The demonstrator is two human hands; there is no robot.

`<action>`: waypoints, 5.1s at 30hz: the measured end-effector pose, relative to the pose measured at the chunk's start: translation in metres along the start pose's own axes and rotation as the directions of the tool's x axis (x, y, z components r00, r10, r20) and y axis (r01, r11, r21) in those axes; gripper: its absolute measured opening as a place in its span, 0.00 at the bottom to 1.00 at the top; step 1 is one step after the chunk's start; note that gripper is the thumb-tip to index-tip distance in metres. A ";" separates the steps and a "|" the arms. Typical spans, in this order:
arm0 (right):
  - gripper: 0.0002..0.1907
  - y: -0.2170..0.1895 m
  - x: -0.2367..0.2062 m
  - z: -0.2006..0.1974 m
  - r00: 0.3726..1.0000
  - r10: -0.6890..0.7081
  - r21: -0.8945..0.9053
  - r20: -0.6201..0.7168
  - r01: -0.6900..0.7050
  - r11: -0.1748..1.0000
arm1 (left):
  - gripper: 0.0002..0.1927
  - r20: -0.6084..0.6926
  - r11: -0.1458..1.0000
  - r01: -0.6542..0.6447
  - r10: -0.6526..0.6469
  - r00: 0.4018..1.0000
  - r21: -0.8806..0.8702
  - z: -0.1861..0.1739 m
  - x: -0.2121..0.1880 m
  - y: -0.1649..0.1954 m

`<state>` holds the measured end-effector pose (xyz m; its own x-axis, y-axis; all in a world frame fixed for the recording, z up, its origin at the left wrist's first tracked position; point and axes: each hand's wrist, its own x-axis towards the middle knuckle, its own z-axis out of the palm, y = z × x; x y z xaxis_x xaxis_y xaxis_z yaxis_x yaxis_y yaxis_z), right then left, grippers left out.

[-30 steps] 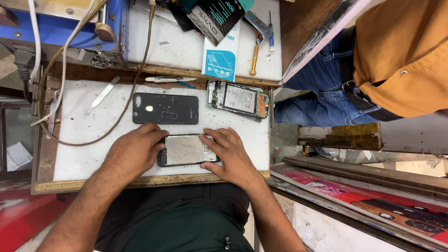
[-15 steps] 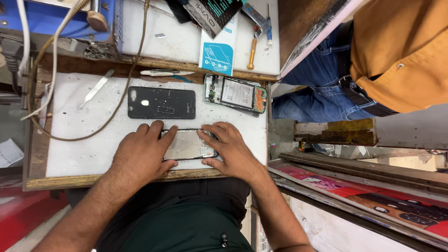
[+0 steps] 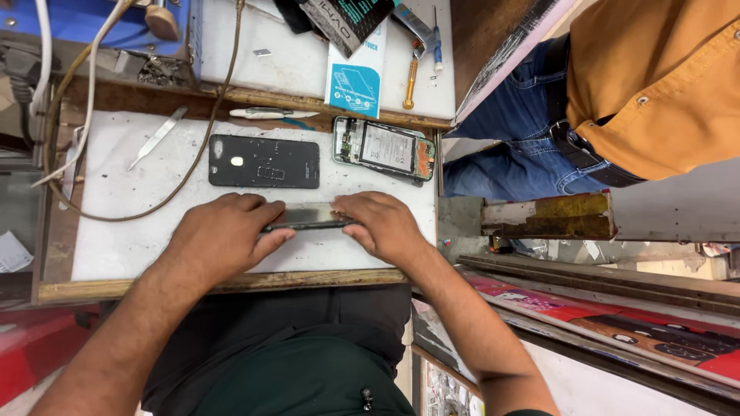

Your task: The person works on a disassembled smartphone on a workbench. They handle the phone's back cover and internal frame, then use a red-handled tool to scrape or clean the interior surface of the phone frame.

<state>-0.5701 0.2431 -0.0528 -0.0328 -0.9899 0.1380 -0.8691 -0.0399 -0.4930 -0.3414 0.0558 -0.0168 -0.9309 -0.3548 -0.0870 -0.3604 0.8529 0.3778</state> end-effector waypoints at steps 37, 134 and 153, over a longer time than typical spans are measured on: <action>0.20 -0.043 0.014 0.012 0.932 -0.131 -0.097 -0.339 0.104 0.990 | 0.15 -0.521 0.992 -0.130 0.113 0.846 0.004 0.039 -0.013 0.009; 0.10 0.035 -0.012 0.078 0.914 0.397 0.904 -0.083 -0.099 0.417 | 0.17 0.004 0.891 0.011 -0.011 1.000 -0.454 0.044 -0.003 -0.027; 0.12 -0.020 -0.009 0.019 0.884 0.450 0.545 -0.123 -0.319 0.775 | 0.20 0.030 0.943 0.158 -0.156 0.987 -0.292 0.033 -0.018 -0.018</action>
<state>-0.5429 0.2498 -0.0606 -0.4811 -0.8766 0.0058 -0.3944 0.2105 -0.8945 -0.3197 0.0593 -0.0522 -0.8646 -0.4718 -0.1727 -0.4695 0.6364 0.6120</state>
